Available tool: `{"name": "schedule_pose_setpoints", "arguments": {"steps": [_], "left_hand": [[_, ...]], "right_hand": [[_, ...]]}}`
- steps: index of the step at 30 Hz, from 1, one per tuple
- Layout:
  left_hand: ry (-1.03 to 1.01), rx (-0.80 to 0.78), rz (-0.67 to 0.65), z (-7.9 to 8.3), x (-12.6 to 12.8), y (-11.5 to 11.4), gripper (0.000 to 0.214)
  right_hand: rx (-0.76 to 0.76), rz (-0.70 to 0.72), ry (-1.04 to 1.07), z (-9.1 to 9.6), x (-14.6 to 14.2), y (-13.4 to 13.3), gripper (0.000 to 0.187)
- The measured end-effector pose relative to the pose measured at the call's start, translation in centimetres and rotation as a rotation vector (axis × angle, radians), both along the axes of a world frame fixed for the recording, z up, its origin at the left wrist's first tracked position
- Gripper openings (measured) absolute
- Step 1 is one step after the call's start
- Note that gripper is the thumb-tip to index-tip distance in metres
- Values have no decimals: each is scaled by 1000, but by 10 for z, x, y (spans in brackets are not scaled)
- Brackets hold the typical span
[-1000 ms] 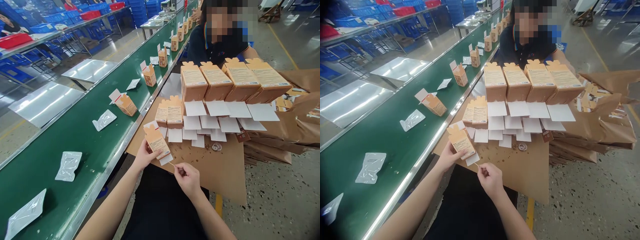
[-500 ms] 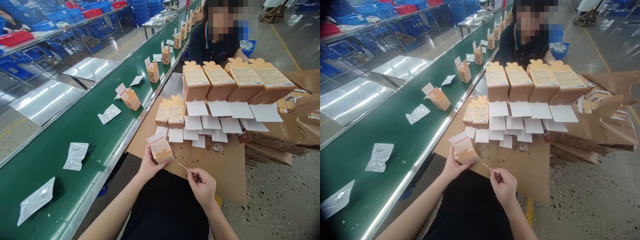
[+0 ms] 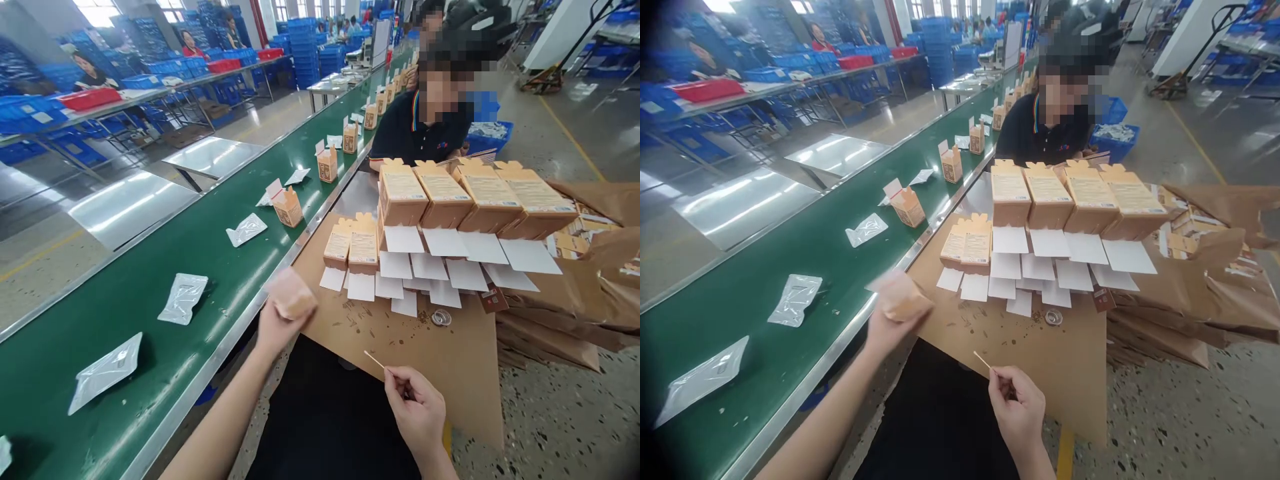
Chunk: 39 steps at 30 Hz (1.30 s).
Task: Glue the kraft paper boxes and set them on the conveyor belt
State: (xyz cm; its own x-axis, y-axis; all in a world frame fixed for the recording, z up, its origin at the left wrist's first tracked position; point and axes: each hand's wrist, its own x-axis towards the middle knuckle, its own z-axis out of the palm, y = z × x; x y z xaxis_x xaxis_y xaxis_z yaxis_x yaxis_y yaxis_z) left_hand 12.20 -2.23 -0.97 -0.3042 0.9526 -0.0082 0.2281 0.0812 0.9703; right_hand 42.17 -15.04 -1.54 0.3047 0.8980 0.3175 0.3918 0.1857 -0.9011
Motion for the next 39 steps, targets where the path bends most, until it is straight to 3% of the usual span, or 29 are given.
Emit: {"name": "schedule_pose_setpoints", "arguments": {"steps": [4,6,8,12,17,21,24,27,29,32,34,36,39], "left_hand": [[91,-2,364,19,-74,33,86],[144,-60,421,22,-101,46,84],[189,-98,383,20,-117,55,83],[246,-101,315,12,-130,74,87],[238,-144,272,16,-131,98,87],[220,-13,268,16,-124,95,113],[275,134,382,12,-111,79,126],[335,365,480,20,-90,68,104],[327,547,448,40,-69,74,85],[222,739,270,92,-23,107,66],[103,710,86,128,19,142,59],[-6,505,-126,154,67,179,61],[-83,172,-362,164,134,224,75]], "right_hand": [[26,-17,-2,1,6,0,34],[19,-13,5,0,6,1,35],[-4,-10,14,-4,5,3,34],[-22,15,22,-13,-1,7,31],[39,30,21,-13,-2,12,25],[24,8,8,-4,12,9,28],[17,-80,14,-1,28,-2,31],[18,-202,30,-2,41,-15,34],[35,-233,19,-3,48,-21,33],[59,-230,-3,1,51,-21,29],[81,-224,-6,8,50,-15,27],[111,-210,-7,17,46,-9,29],[151,-206,-13,28,41,-2,32]]}}
